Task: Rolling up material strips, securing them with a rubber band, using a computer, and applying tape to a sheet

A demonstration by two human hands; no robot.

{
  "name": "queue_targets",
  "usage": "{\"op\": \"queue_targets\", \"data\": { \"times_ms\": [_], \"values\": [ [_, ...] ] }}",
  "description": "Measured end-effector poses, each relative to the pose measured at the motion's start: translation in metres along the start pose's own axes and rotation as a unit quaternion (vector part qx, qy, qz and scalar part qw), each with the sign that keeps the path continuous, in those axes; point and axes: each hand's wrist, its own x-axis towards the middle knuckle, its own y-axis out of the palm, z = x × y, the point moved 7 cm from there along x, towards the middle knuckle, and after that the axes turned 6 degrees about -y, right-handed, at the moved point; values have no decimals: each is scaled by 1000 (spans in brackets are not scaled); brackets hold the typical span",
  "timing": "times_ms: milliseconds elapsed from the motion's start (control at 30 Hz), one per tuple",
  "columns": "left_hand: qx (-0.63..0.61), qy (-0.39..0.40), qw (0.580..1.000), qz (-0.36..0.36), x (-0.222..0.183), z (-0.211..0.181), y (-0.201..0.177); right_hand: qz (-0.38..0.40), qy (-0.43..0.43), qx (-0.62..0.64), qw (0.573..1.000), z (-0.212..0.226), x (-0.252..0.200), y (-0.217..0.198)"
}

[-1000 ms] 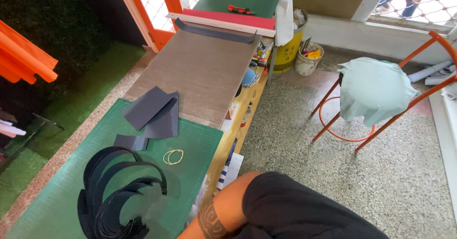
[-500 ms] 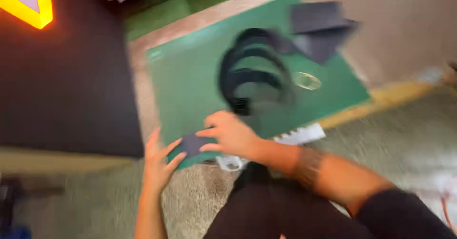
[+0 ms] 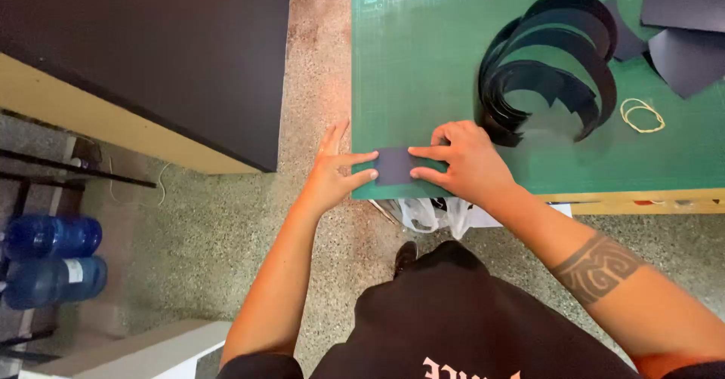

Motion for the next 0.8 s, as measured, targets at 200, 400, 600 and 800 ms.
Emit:
{"op": "queue_targets", "data": {
  "times_ms": [200,400,600,800],
  "values": [
    [24,9,999,31,0,-14,-18,45,29,-3,999,4,6,7],
    [35,41,998,30,1,-9,-20,50,49,3,998,7,8,7],
    [16,45,998,32,0,-1,-25,67,63,1,996,15,10,10],
    [23,57,997,36,0,-5,-27,52,38,5,998,23,15,1]
  ]
}}
